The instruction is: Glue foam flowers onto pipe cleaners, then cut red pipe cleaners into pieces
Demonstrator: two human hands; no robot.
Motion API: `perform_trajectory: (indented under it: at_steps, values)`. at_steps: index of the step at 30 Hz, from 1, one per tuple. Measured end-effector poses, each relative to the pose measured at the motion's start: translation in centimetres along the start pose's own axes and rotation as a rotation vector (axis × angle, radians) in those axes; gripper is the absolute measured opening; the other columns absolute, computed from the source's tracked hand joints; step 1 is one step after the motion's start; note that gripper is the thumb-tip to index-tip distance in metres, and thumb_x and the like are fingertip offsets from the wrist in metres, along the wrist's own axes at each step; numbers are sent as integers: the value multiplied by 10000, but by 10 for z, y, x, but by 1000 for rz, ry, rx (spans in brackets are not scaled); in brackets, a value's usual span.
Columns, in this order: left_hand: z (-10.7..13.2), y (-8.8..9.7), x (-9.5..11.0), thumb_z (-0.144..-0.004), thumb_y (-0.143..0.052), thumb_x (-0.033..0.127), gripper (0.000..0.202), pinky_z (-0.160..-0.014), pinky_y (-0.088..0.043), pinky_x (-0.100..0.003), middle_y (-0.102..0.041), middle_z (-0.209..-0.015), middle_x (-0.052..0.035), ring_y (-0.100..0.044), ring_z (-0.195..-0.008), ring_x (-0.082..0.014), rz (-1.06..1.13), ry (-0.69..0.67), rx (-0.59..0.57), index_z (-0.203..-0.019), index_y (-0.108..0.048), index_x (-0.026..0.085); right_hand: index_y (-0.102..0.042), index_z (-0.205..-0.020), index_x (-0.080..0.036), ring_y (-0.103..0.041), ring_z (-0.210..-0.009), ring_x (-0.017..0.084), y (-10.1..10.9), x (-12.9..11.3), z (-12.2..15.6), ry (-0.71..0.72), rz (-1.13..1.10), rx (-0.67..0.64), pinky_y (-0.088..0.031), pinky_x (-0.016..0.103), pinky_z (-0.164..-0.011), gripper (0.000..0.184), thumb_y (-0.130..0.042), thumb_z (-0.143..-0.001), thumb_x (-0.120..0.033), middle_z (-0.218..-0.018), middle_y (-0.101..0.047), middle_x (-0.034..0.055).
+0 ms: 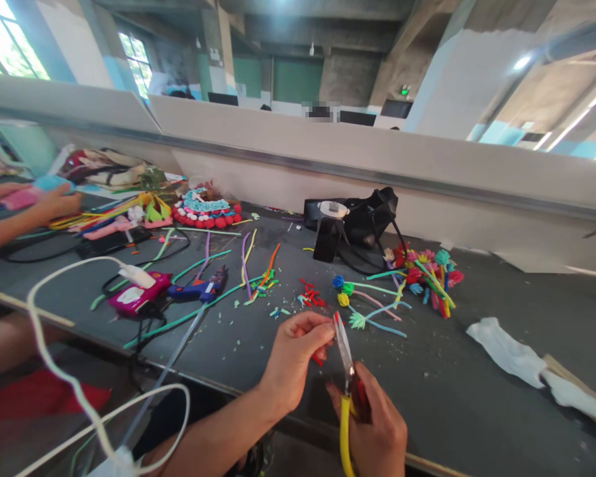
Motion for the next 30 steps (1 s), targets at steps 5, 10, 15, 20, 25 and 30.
perform_trajectory:
  at_steps: [5, 10, 15, 20, 25, 30]
  values:
    - [-2, 1, -2, -666, -790, 279, 174, -514, -335, -201, -608, -605, -4, -451, -514, -64, 7, 13, -10, -693, -699, 133, -626, -1112, -140, -737, -704, 178, 1, 3, 4, 25, 7, 17, -553, 223, -643, 352, -636, -891, -413, -874, -755, 96]
    - [-1, 1, -2, -664, -794, 274, 170, -508, -325, -199, -591, -584, 8, -435, -499, -57, 15, 12, -10, -683, -696, 137, -640, -1121, -138, -737, -689, 175, 2, 3, 4, 25, -18, 16, -551, 216, -626, 337, -642, -891, -385, -863, -760, 97]
    - [2, 0, 0, -663, -795, 273, 173, -507, -324, -200, -577, -569, 18, -424, -489, -54, 16, 6, 0, -668, -684, 139, -650, -1140, -156, -737, -691, 183, 1, 2, 5, -8, -50, 12, -560, 227, -619, 346, -678, -861, -358, -875, -764, 88]
    - [4, 1, 2, -673, -789, 278, 172, -512, -330, -203, -571, -573, 19, -428, -497, -57, 14, -1, 7, -670, -685, 141, -653, -1149, -171, -737, -715, 198, 1, 3, 6, -36, -80, 2, -580, 259, -640, 362, -703, -836, -346, -896, -764, 92]
    - [3, 1, 1, -673, -780, 275, 174, -512, -324, -202, -554, -562, 25, -414, -493, -54, 21, 9, 16, -658, -672, 138, -665, -1152, -165, -744, -705, 200, -1, 2, 8, -25, -92, 14, -580, 245, -623, 355, -705, -838, -325, -896, -771, 89]
    - [4, 0, 3, -677, -765, 269, 173, -515, -316, -204, -548, -563, 30, -409, -493, -53, 4, -8, 22, -648, -656, 138, -658, -1140, -139, -743, -682, 188, -6, 4, 13, -40, -70, 5, -567, 217, -607, 350, -690, -853, -335, -877, -770, 96]
Point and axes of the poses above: each hand's wrist, its own z-axis away from the middle knuckle, its own y-axis out of the back of the hand, x = y × z, the point moved 8 cm from there along -z, towards the middle knuckle
